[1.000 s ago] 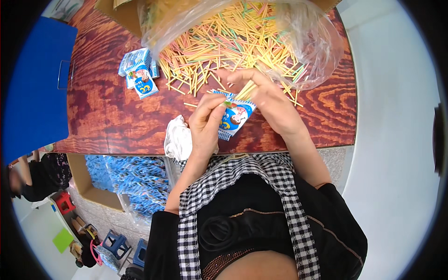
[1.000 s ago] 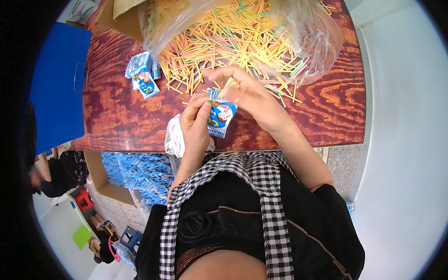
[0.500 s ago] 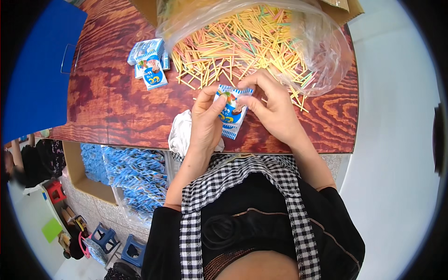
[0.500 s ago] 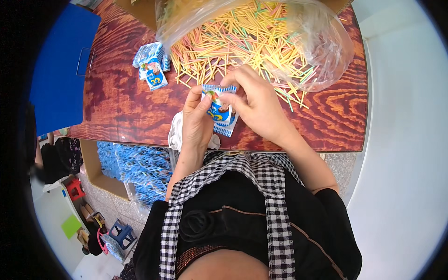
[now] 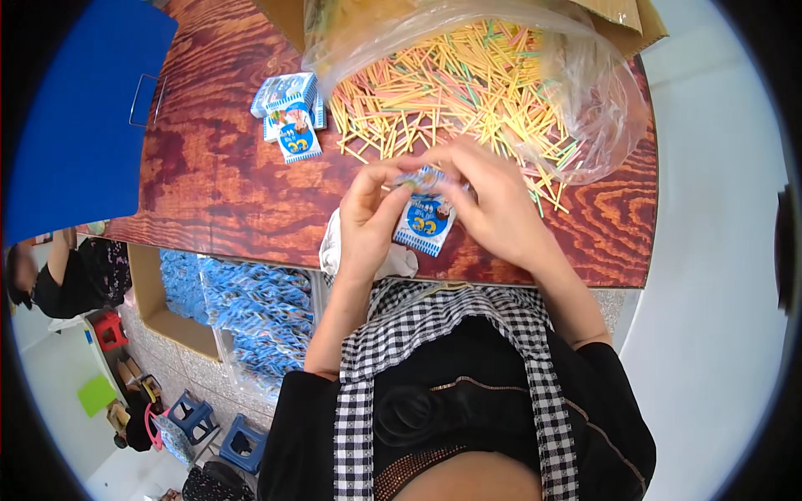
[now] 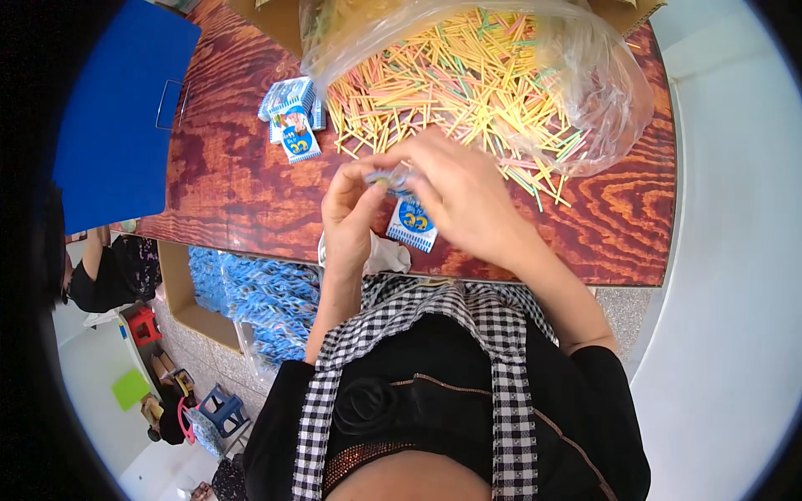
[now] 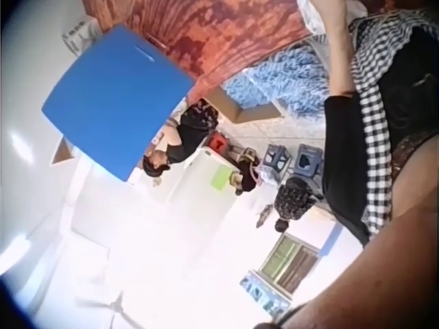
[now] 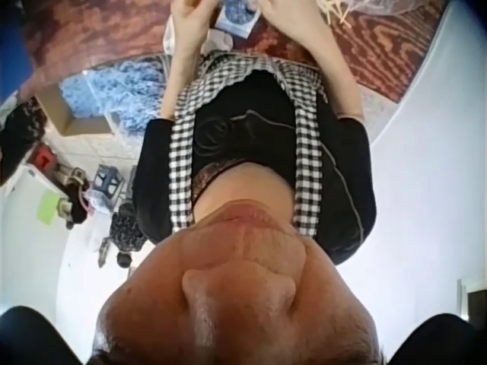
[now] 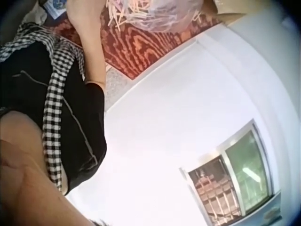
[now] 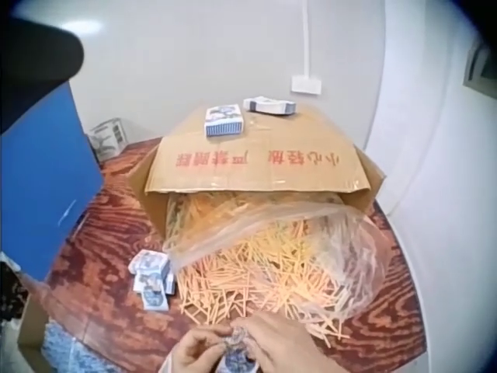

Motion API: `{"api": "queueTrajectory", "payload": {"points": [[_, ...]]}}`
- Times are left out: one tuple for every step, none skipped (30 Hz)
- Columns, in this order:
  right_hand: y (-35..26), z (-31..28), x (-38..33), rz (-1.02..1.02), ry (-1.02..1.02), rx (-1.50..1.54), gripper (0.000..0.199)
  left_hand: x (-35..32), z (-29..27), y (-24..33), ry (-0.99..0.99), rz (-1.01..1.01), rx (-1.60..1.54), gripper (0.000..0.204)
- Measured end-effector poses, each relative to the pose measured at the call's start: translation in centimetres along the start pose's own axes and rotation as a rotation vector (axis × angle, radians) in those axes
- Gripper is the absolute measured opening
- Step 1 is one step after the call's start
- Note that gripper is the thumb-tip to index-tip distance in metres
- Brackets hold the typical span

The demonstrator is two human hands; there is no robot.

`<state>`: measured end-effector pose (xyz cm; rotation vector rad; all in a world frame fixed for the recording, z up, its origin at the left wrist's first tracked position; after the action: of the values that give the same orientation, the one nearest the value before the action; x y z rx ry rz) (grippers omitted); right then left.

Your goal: Manually packaging small yellow stick-like items into individual blue and white wrappers.

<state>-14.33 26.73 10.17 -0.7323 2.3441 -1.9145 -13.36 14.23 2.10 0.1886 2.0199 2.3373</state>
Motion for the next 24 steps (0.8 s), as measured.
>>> {"api": "queueTrajectory", "payload": {"points": [[0.2,0.4,-0.2,0.053,-0.013,0.144,0.029,-0.4,-0.4,-0.1,0.032,-0.043,-0.002,0.015],[0.6,0.9,0.0,0.062,-0.066,0.116,0.032,-0.4,-0.6,0.2,0.051,-0.013,-0.037,0.015],[0.9,1.3,0.0,0.065,-0.063,0.118,0.032,-0.5,-0.9,0.2,0.049,-0.016,-0.035,0.015],[1.7,1.3,0.1,0.079,-0.019,0.132,0.033,-0.3,-1.8,0.1,0.095,-0.016,0.021,0.015],[2.2,1.2,0.2,0.094,0.027,0.144,0.034,0.1,-2.7,0.3,0.138,-0.015,0.076,0.014],[2.6,1.4,0.2,0.14,0.043,0.374,0.034,0.5,-4.1,0.7,0.198,-0.002,0.05,0.014],[2.7,1.5,0.1,0.142,0.047,0.374,0.034,0.7,-6.8,1.1,0.34,0.017,0.096,0.012],[3.1,1.8,-0.1,0.156,0.004,0.338,0.031,1.3,-8.8,1.8,0.394,0.062,0.131,0.01],[3.7,2.2,-0.5,0.171,-0.036,0.299,0.029,1.6,-10.9,2.2,0.521,0.076,0.193,0.009],[4.3,2.4,-0.9,0.155,-0.027,0.262,0.026,2.4,-12.6,2.2,0.546,0.148,0.212,0.009],[4.0,2.5,-1.2,0.093,-0.01,0.162,0.02,3.0,-14.1,2.2,0.652,0.128,0.325,0.007],[4.6,3.2,-1.5,0.075,-0.028,0.169,0.019,3.9,-15.1,1.9,0.66,0.146,0.4,0.01],[5.0,3.5,-1.8,0.061,-0.044,0.171,0.017,4.7,-15.7,1.2,0.664,0.163,0.47,0.014],[4.6,3.9,-1.8,0.09,-0.081,0.137,0.015,5.3,-16.7,0.8,0.664,0.168,0.465,0.014],[4.2,3.7,-1.8,0.086,-0.082,0.132,0.015,5.3,-17.5,1.7,0.718,0.246,0.661,0.021],[4.3,3.2,-1.9,0.087,-0.086,0.091,0.016,5.7,-16.8,2.0,0.754,0.319,0.846,0.028],[4.7,2.5,-2.2,0.09,-0.089,0.051,0.016,5.9,-15.5,2.4,0.739,0.317,0.833,0.028],[5.4,1.3,-2.6,0.081,-0.037,0.026,0.015,4.8,-13.5,4.1,0.786,0.372,1.099,0.032],[6.4,0.0,-2.8,0.123,-0.008,0.032,0.013,3.5,-11.1,5.7,0.831,0.426,1.373,0.035],[6.9,-1.7,-2.7,0.133,0.051,0.019,0.012,2.8,-9.9,5.5,0.701,0.404,1.272,0.032],[7.1,-3.5,-2.5,0.14,0.107,0.006,0.011,2.8,-8.5,3.0,0.408,0.197,1.307,0.029],[8.3,-5.4,-2.5,0.2,0.194,0.021,0.01,1.8,-6.6,-0.5,0.112,-0.011,1.311,0.027],[9.5,-7.4,-2.6,0.262,0.285,0.03,0.01,0.8,-1.2,0.3,-0.04,0.159,1.404,0.028],[10.1,-8.9,-2.3,0.226,0.347,-0.042,0.014,-0.3,0.6,-1.2,-0.137,0.077,1.463,0.032]]}}
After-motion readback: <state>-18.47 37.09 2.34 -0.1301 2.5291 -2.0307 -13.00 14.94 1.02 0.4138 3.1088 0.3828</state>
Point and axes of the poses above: each hand's wrist, its own x-axis towards the middle knuckle, its own z-axis out of the palm, y = z × x, the point moved 10 cm from there along x, towards the middle knuckle, and after that the axes turned 13 degrees about x, right-handed, at the moved point
